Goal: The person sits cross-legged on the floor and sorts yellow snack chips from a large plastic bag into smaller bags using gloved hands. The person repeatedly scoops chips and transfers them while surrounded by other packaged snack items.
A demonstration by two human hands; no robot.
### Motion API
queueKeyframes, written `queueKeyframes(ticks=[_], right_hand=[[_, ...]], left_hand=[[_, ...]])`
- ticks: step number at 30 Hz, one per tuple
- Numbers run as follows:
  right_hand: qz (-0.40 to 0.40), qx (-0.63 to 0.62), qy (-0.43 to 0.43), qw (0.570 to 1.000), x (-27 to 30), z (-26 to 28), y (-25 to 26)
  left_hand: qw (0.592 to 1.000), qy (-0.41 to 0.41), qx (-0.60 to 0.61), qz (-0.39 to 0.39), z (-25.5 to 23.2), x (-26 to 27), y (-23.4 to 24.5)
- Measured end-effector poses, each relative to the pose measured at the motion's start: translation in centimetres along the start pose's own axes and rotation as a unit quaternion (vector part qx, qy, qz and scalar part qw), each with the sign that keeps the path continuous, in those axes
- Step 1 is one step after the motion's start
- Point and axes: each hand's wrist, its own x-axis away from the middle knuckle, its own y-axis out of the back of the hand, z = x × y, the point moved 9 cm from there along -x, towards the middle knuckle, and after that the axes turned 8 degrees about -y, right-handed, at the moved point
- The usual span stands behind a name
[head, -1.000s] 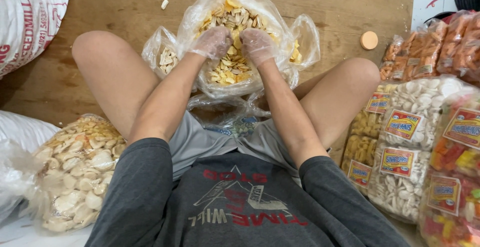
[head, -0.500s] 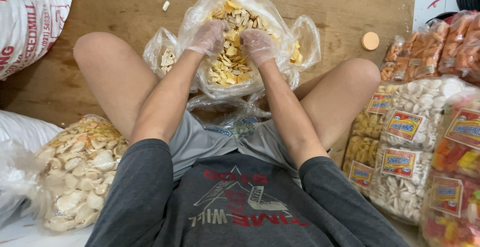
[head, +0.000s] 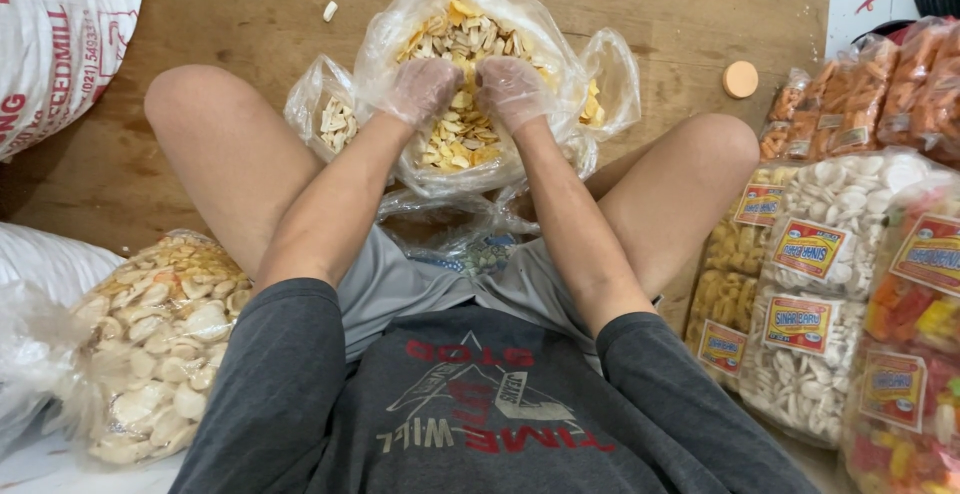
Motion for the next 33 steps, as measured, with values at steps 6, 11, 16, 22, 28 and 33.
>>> queueKeyframes(ticks=[6, 11, 16, 22, 28, 33], right_hand=[[0.029, -0.083, -0.015, 0.996, 0.4, -0.1, 0.8], [0.017, -0.003, 0.0, 1.0, -0.4, 0.2, -0.2], [0.017, -0.01, -0.035, 0.999, -0.9, -0.7, -1.0], [0.036, 0.194, 0.084, 0.977, -0.3, 1.9, 0.4], [0.114, -0.107, -0.165, 0.974, 1.1, 2.8, 7.2], [0.084, -0.154, -0.165, 0.97, 0.1, 4.1, 9.9]], left_hand=[[0.999, -0.024, -0.012, -0.022, 1.7, -1.8, -2.5], [0.999, -0.024, 0.015, -0.025, 0.3, -1.2, -1.0], [0.99, 0.017, 0.137, -0.023, -1.6, 0.5, 1.1], [0.964, 0.058, 0.257, -0.024, -3.8, 2.2, 4.1], [0.922, 0.099, 0.374, -0.022, -5.1, 3.4, 7.4], [0.995, -0.056, 0.086, 0.004, -6.2, 2.8, 10.3]])
